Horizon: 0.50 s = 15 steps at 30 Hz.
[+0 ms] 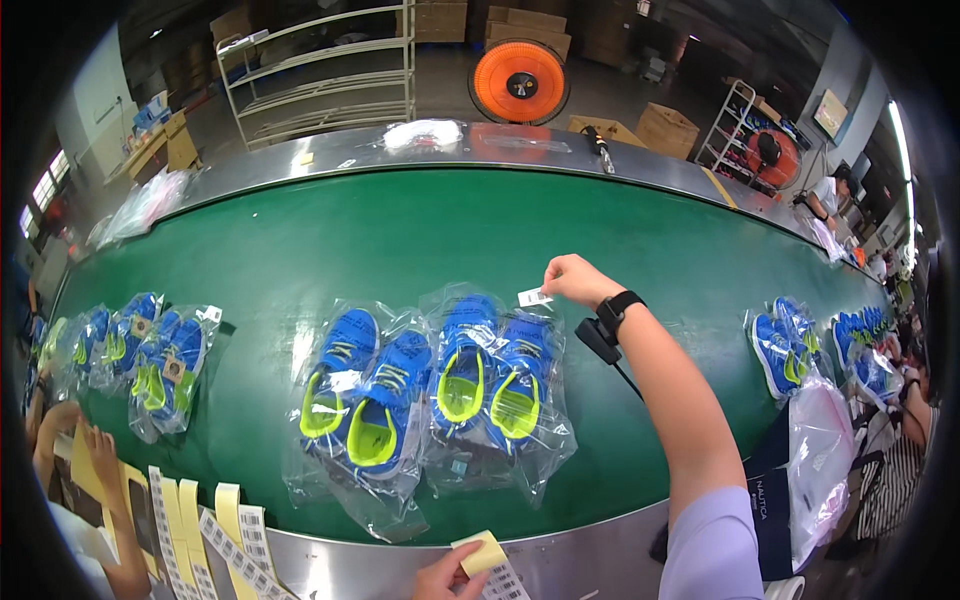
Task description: Peel barcode sticker labels from a sheet and apply them to plastic bags containing manufactured shoes on a conveyor belt line.
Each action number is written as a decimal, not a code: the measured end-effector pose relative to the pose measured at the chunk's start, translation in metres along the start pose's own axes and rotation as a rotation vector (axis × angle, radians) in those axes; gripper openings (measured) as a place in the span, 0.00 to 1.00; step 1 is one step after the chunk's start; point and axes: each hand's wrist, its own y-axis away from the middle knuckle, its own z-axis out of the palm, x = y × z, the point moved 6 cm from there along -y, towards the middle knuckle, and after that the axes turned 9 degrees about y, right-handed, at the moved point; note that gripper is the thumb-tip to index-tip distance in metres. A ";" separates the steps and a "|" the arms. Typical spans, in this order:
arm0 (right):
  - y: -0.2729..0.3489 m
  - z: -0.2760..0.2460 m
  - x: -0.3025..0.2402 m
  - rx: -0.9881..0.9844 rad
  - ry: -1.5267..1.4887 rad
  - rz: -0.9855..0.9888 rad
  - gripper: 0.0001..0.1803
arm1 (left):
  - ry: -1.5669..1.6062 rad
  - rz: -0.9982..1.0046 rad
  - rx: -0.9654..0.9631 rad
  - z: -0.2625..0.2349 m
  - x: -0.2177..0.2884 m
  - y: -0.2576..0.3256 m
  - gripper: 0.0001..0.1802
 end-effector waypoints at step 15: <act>-0.023 0.013 0.024 -0.232 0.091 0.075 0.04 | 0.047 -0.032 -0.065 0.020 0.000 -0.005 0.22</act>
